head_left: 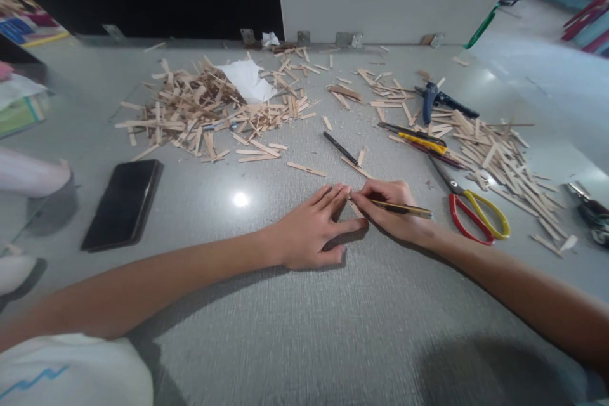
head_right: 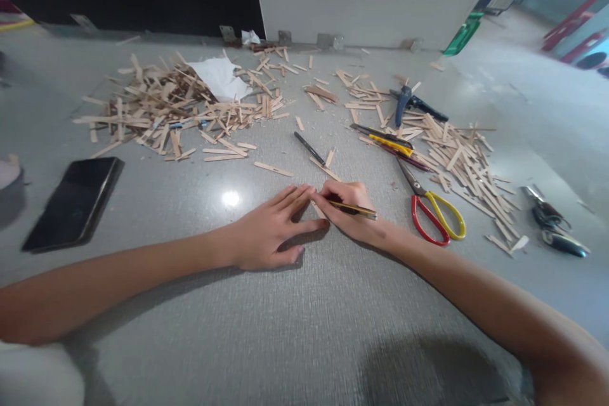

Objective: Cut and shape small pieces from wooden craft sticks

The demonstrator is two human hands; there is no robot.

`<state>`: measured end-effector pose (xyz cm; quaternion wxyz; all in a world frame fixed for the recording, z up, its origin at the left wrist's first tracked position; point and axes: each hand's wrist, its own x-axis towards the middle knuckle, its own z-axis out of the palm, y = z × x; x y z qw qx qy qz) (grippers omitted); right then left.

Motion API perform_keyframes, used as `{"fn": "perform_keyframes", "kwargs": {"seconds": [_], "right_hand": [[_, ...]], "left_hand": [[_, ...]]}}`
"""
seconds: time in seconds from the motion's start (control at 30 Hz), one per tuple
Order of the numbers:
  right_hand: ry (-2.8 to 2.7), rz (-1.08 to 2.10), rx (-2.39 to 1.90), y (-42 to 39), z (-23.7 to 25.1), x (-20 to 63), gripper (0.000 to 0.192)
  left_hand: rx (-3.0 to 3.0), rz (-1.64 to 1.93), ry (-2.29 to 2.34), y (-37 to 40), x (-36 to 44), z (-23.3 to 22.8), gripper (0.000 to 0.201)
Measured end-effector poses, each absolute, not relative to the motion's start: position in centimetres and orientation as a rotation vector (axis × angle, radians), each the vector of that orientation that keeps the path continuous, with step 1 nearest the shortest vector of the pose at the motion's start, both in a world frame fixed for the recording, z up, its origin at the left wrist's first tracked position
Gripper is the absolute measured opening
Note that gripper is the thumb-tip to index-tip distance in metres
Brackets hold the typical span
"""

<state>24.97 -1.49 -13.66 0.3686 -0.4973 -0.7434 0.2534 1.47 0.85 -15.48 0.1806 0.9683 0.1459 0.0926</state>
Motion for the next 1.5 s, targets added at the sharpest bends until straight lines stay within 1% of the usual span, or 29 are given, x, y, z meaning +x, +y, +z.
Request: {"fn": "perform_keyframes", "kwargs": {"seconds": [0.1, 0.3, 0.5, 0.7, 1.2, 1.5], "right_hand": [[-1.924, 0.652, -1.291, -1.47, -13.44, 24.89, 0.056], [-1.962, 0.641, -1.261, -1.54, -13.34, 24.97, 0.05], [-1.949, 0.665, -1.299, -1.45, -13.32, 24.98, 0.057], [-1.984, 0.7, -1.284, -1.42, -13.15, 24.89, 0.057], [-2.113, 0.543, -1.159, -1.82, -13.64, 24.84, 0.037], [-2.164, 0.528, -1.179, -2.12, -13.58, 24.87, 0.034]], "left_hand": [[2.737, 0.257, 0.417, 0.83, 1.54, -15.49, 0.063], [2.747, 0.264, 0.409, 0.8, 1.51, -15.41, 0.062], [2.76, 0.251, 0.412, 0.77, 1.54, -15.35, 0.061], [2.753, 0.235, 0.418, 0.85, 1.63, -15.35, 0.066], [2.846, 0.196, 0.421, 0.49, 2.18, -14.54, 0.059], [2.849, 0.213, 0.446, 0.33, 2.09, -14.66, 0.061]]}}
